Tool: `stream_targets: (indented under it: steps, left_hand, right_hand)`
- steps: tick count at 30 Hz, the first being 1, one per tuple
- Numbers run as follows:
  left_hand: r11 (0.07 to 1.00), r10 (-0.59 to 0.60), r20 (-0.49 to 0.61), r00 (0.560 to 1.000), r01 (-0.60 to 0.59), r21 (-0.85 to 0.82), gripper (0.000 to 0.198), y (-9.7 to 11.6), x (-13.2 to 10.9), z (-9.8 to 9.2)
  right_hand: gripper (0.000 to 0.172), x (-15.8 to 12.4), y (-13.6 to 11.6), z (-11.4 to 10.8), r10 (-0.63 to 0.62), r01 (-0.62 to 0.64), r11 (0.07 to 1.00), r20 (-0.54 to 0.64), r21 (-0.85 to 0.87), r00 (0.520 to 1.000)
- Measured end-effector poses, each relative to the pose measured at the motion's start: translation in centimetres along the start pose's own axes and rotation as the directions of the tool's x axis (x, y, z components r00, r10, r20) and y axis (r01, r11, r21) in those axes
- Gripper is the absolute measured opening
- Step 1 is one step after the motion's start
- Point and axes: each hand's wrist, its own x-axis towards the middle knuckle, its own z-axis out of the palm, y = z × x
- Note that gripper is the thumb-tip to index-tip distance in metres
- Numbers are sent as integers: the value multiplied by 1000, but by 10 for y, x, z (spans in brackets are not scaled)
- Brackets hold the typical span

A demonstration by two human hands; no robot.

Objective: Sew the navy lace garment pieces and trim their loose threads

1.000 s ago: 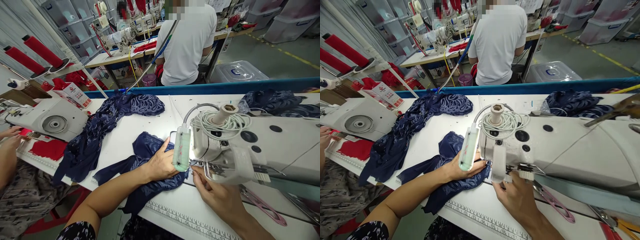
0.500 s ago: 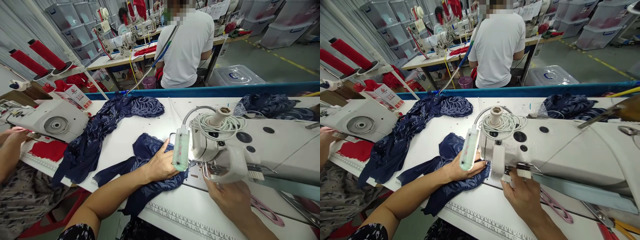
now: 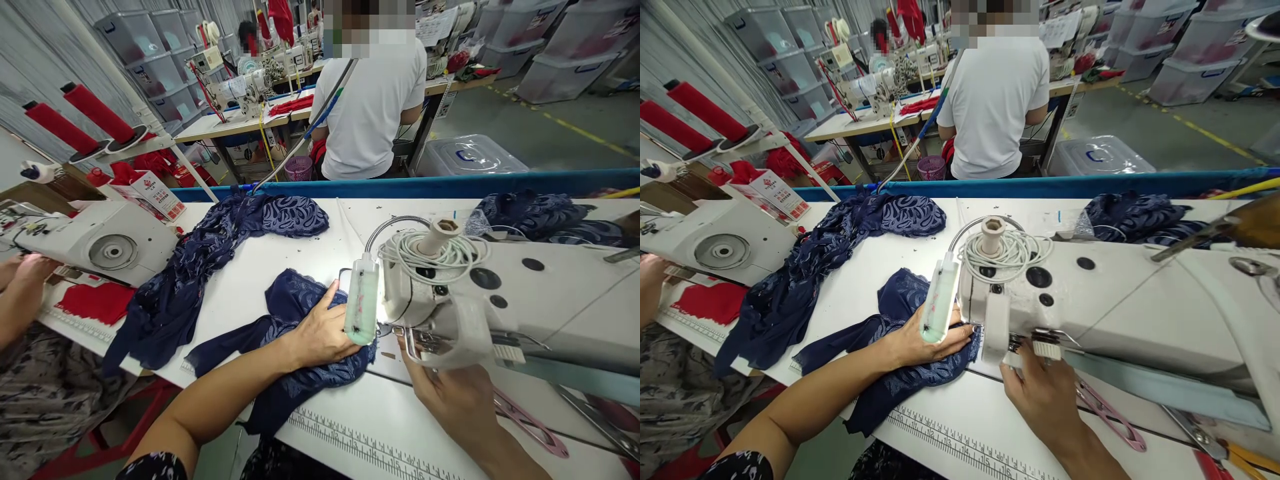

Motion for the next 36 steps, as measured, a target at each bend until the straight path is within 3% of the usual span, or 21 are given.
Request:
stream_targets:
  steps: [12,20,25,30,34,36]
  left_hand:
    - [998,-8,26,1000,10,-66,22,-3,0,1]
    - [999,-7,24,1000,8,-42,24,-3,0,1]
    - [993,-25,124,992,39,-113,24,10,4,-22]
    - [984,-147,170,974,162,-76,49,42,0,-36]
    - [941,-328,177,928,337,-18,32,50,-4,-26]
    - [937,-347,148,926,348,16,24,48,-2,-19]
  right_hand:
    - [19,6,-8,-6,-254,259,963,67,-70,965]
    - [15,12,-9,-4,-172,179,983,123,-49,977]
    - [24,17,-15,-3,-98,101,995,153,-9,983]
    - [27,19,-19,-6,-108,95,992,172,80,979]
    - [29,18,-19,-5,-114,98,990,174,100,978]
    - [29,18,-20,-5,-110,94,991,184,95,977]
